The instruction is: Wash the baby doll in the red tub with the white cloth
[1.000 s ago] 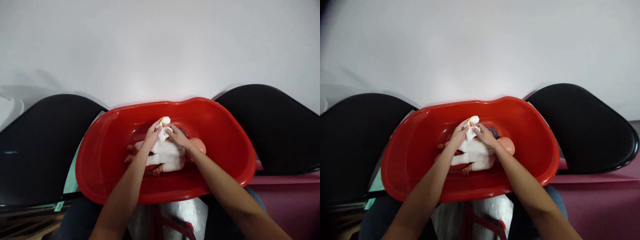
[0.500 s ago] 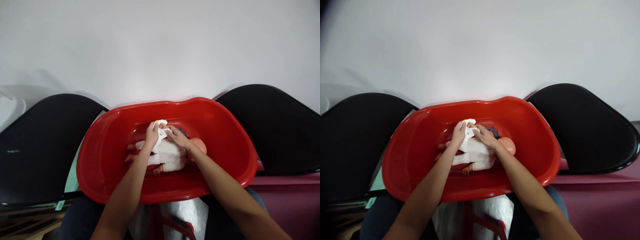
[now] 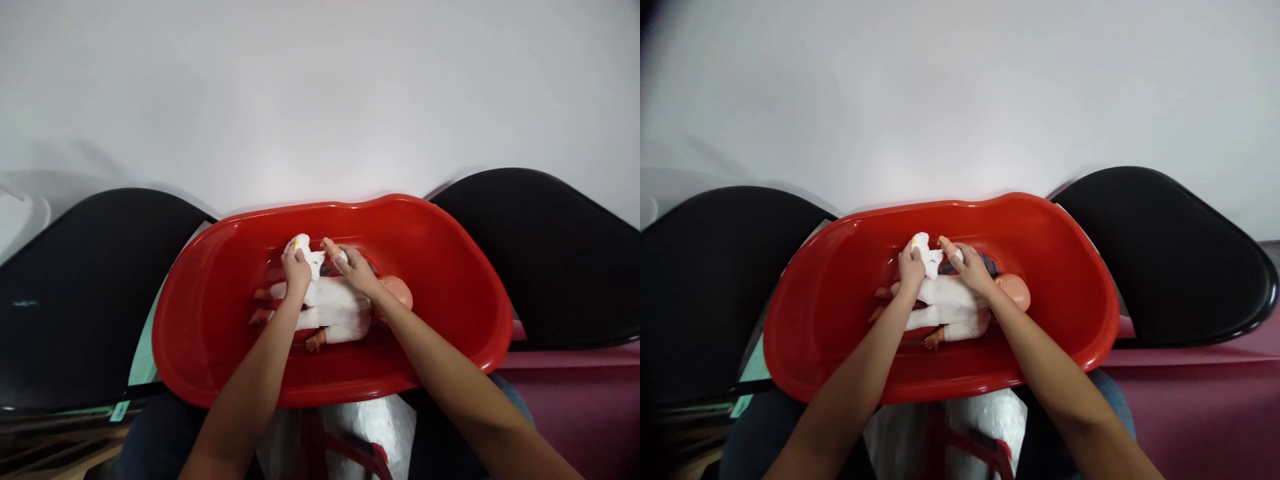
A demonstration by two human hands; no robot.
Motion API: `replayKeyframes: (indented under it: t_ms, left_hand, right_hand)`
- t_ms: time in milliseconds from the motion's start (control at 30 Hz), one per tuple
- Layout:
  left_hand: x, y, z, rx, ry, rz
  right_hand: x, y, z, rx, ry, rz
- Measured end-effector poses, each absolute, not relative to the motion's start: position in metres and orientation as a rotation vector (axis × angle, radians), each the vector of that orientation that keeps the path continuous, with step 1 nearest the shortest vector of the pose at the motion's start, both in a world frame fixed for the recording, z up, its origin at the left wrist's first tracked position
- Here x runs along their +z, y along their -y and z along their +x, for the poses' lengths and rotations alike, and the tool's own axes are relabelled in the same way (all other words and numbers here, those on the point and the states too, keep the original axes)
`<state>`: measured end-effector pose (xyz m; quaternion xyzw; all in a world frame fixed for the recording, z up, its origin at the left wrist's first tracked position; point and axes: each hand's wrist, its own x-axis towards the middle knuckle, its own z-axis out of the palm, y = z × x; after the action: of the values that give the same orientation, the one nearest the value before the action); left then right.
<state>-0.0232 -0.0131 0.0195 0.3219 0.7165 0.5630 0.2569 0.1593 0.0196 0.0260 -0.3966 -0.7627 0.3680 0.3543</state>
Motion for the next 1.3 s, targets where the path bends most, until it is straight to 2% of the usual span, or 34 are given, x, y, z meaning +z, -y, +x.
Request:
replayKeyframes:
  t_ms: [167, 300, 467, 667, 933, 1300]
  left_hand:
    - [0.015, 0.017, -0.005, 1.498, -1.447, 0.88]
    - [0.019, 0.017, -0.012, 1.435, -1.313, 0.925]
    - [0.026, 0.017, -0.019, 1.439, -1.392, 0.947]
    - [0.023, 0.019, -0.015, 1.58, -1.732, 1.181]
    - [0.012, 0.025, -0.004, 1.448, -1.383, 1.27]
    - [0.008, 0.021, -0.005, 1.467, -1.541, 1.296]
  right_hand:
    - [0.021, -0.019, 0.159, 0.785, 2.119, -1.124]
    - [0.025, -0.021, 0.162, 0.84, 2.086, -1.052]
    - [0.031, -0.017, 0.163, 0.903, 2.084, -1.001]
    - [0.034, -0.015, 0.163, 0.977, 2.089, -0.961]
    - [0.031, -0.02, 0.167, 1.023, 2.219, -0.918]
    - [0.029, -0.018, 0.165, 0.918, 2.368, -0.911]
